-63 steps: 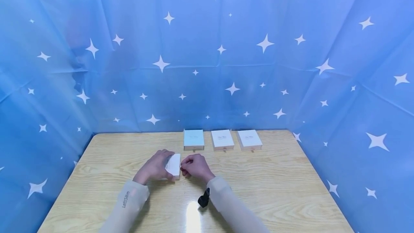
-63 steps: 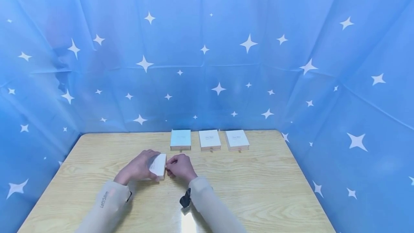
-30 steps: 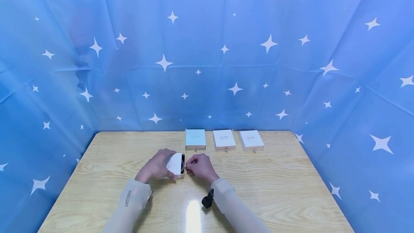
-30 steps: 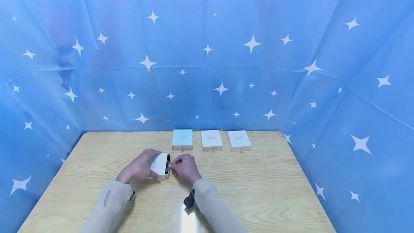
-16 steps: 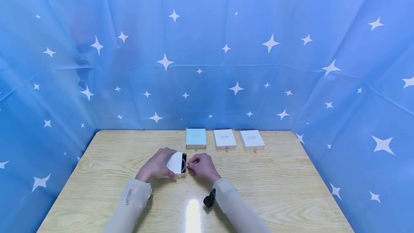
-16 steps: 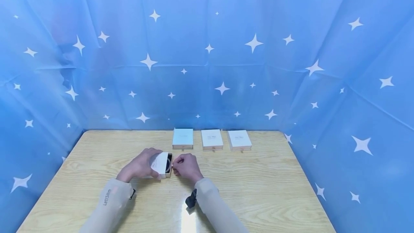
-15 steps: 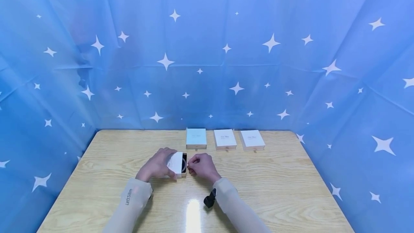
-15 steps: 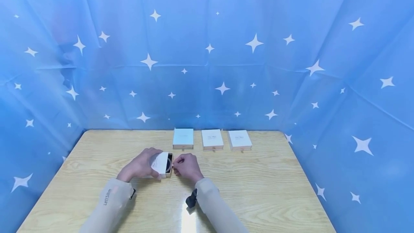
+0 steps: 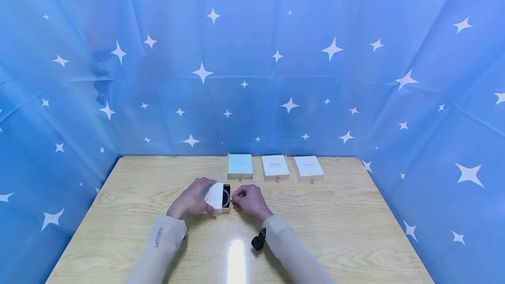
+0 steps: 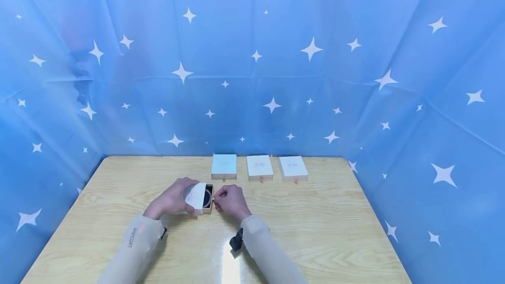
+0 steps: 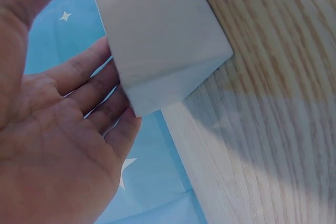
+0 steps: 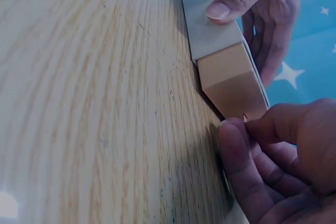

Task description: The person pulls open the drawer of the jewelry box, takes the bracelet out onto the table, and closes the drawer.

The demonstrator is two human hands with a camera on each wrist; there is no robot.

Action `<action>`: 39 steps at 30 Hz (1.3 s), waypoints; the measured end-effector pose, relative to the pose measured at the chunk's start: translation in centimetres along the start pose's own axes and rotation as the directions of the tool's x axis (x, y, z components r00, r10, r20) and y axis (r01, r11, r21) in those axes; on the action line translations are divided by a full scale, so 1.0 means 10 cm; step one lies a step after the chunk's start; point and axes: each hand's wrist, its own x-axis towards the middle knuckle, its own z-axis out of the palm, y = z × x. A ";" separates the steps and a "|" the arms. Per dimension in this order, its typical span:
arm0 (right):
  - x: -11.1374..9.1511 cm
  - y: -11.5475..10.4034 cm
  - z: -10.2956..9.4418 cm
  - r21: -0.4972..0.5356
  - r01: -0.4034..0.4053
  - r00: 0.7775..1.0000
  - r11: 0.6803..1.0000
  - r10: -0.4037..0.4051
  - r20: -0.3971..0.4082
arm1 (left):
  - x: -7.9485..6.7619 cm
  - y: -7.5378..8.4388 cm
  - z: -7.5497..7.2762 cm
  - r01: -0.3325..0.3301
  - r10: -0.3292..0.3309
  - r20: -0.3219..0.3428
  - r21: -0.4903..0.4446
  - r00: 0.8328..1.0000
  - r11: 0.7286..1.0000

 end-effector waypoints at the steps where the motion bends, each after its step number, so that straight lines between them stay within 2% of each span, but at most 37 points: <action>1: 0.00 0.00 -0.01 -0.001 0.003 1.000 1.000 -0.003 0.001 | 0.00 0.00 0.00 -0.002 0.002 -0.001 0.000 1.000 1.000; 12: -0.01 0.03 -0.05 -0.013 -0.009 1.000 1.000 0.009 -0.012 | 0.02 -0.02 0.00 -0.013 0.013 0.006 0.002 1.000 1.000; 20: -0.04 0.06 -0.07 -0.021 0.014 1.000 1.000 -0.014 -0.025 | 0.02 -0.02 0.00 -0.022 0.022 0.009 -0.003 1.000 1.000; 32: -0.06 0.10 -0.10 0.010 0.009 1.000 1.000 -0.009 -0.025 | 0.00 -0.02 -0.01 -0.011 0.011 0.001 0.006 1.000 1.000; 39: -0.09 0.10 -0.15 -0.022 0.011 0.999 1.000 -0.012 -0.036 | 0.00 -0.01 -0.02 -0.013 0.013 0.005 0.001 1.000 1.000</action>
